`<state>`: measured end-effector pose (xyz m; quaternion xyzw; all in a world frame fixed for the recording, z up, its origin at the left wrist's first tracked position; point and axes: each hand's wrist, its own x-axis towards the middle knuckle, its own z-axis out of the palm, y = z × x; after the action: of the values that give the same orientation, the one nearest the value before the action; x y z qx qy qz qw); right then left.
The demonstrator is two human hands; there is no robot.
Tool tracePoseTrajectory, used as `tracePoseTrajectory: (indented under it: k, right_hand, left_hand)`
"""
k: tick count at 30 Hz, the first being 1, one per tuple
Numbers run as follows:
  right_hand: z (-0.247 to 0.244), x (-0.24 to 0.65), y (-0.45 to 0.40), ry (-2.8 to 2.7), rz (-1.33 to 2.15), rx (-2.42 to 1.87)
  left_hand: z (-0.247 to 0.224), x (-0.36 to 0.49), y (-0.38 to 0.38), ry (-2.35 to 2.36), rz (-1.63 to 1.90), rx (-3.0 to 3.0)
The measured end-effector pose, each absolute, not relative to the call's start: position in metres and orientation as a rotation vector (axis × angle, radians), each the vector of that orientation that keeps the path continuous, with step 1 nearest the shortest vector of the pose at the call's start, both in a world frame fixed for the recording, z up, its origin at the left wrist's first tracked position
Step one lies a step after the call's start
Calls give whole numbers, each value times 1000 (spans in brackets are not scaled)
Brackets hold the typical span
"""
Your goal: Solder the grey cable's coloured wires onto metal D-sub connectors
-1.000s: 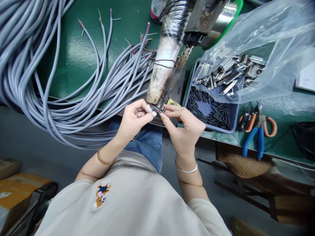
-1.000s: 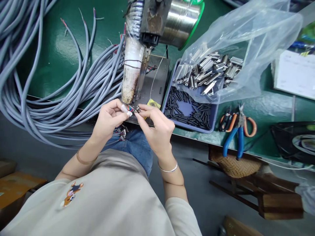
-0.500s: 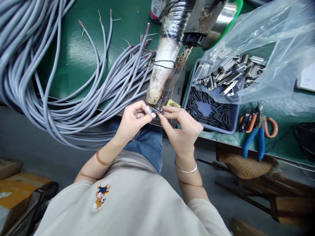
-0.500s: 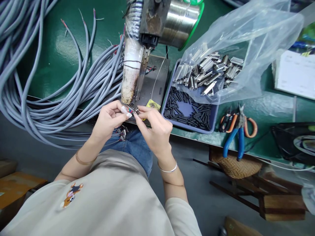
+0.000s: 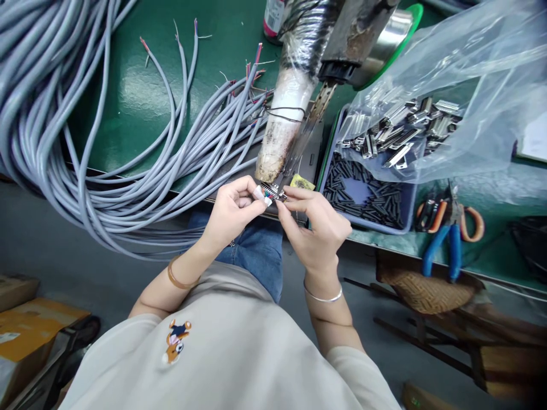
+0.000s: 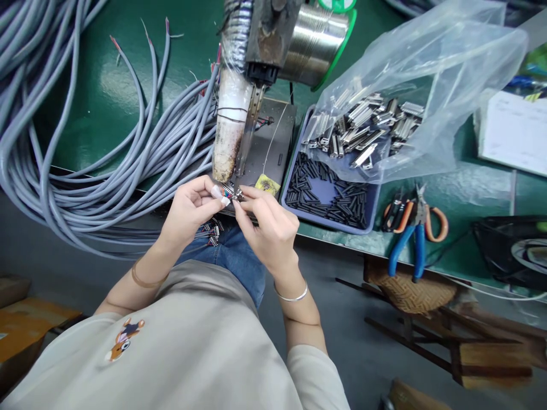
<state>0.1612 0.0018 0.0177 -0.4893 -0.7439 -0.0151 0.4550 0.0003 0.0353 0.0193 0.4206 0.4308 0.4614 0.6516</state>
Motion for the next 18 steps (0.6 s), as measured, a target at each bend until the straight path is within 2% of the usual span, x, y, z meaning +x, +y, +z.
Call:
tracePoseTrajectory:
  k: [11, 18]
  right_hand:
    - [14, 165, -5, -1894, -139, -1204]
    - [12, 165, -16, -1763, -47, -1298]
  left_hand:
    - [14, -1, 26, 991, 990, 1018]
    - [4, 0, 3, 1134, 1116, 1435]
